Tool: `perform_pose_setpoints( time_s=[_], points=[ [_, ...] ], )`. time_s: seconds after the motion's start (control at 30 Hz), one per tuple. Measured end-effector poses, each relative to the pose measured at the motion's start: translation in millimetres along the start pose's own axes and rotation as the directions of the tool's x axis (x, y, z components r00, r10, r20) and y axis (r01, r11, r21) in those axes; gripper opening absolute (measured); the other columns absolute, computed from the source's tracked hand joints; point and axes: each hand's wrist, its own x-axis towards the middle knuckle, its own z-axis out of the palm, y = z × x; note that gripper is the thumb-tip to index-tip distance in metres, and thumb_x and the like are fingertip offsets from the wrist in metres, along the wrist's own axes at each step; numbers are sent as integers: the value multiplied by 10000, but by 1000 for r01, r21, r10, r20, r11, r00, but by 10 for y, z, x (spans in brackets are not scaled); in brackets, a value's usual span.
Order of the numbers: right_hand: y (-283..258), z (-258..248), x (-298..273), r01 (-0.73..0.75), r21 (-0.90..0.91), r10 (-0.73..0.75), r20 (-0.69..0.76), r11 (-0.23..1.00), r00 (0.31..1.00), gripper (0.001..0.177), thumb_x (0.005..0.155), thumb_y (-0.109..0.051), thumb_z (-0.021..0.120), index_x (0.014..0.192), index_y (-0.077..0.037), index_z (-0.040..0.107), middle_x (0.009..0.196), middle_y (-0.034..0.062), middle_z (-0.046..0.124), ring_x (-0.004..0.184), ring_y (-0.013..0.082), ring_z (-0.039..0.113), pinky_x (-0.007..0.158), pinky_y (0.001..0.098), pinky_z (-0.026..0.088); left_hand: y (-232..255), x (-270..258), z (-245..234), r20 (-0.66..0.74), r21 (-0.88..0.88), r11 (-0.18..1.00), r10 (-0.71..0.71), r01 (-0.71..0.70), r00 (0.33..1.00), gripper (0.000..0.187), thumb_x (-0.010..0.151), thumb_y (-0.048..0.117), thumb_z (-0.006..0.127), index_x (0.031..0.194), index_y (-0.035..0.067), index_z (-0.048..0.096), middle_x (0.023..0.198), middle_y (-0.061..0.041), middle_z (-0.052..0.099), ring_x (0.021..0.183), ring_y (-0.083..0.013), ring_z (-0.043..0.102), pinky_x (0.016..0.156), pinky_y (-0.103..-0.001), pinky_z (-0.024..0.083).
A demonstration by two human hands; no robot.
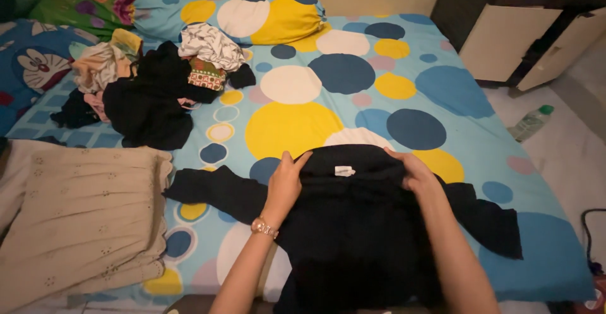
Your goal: Folding a black shirt on a bed.
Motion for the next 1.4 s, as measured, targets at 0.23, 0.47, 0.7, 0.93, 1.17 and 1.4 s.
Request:
perform_pose_setpoints(
  time_s=[0.23, 0.47, 0.7, 0.93, 1.17, 1.4],
  points=[
    [141, -8, -215, 70, 102, -86, 153, 992, 984, 394, 922, -63, 612, 1315, -33, 599, 1204, 77, 693, 1060, 209, 682, 969, 355, 533, -399, -304, 291, -34, -81, 997, -10, 8, 999, 362, 758, -52, 602, 1034, 151, 716, 1042, -122, 651, 995, -366, 580, 872, -450, 499],
    [293, -153, -324, 97, 109, -140, 516, 989, 845, 577, 819, 56, 524, 1384, -53, 568, 1244, 86, 682, 1076, 203, 670, 938, 353, 527, -788, -480, 625, 548, -659, 498, -195, 563, 814, 194, 999, 259, 636, 1107, 100, 661, 1065, 8, 694, 1036, -108, 620, 943, -262, 465],
    [279, 451, -939, 340, -62, -327, 162, 938, 931, 499, 919, -145, 644, 1395, -127, 497, 1135, 161, 684, 1001, 253, 686, 859, 388, 561, -788, -516, 630, 546, -580, 555, -277, 596, 790, 214, 946, 220, 687, 991, 14, 719, 911, -30, 701, 858, -104, 609, 814, -257, 491],
    [460, 163, -605, 492, -837, -779, 136, 240, 612, 254, 918, -246, 745, 1141, -126, 772, 1086, 135, 743, 1024, 284, 708, 911, 359, 533, -1102, -551, 700, 609, -790, -128, -288, 600, 739, 191, 1074, 221, 652, 1166, 59, 699, 925, 38, 603, 746, -91, 447, 621, -241, 319],
    [213, 332, -778, 431, -889, -852, 100, 156, 514, 266, 891, -225, 734, 1125, -133, 825, 936, 207, 691, 904, 370, 672, 833, 391, 524, -903, -477, 807, 556, -802, -10, -376, 597, 741, 295, 1012, 289, 643, 1189, 55, 666, 1034, -21, 630, 936, -155, 584, 804, -295, 478],
    [-29, 612, -885, 490, -737, -619, 124, 466, 776, 287, 960, -269, 665, 1102, -32, 740, 940, 144, 786, 888, 307, 727, 814, 351, 537, 148, 32, 356, -51, -172, 985, 21, -30, 998, 445, 826, 335, 794, 1130, 19, 713, 1093, -191, 720, 1033, -382, 664, 859, -445, 514]
  ],
)
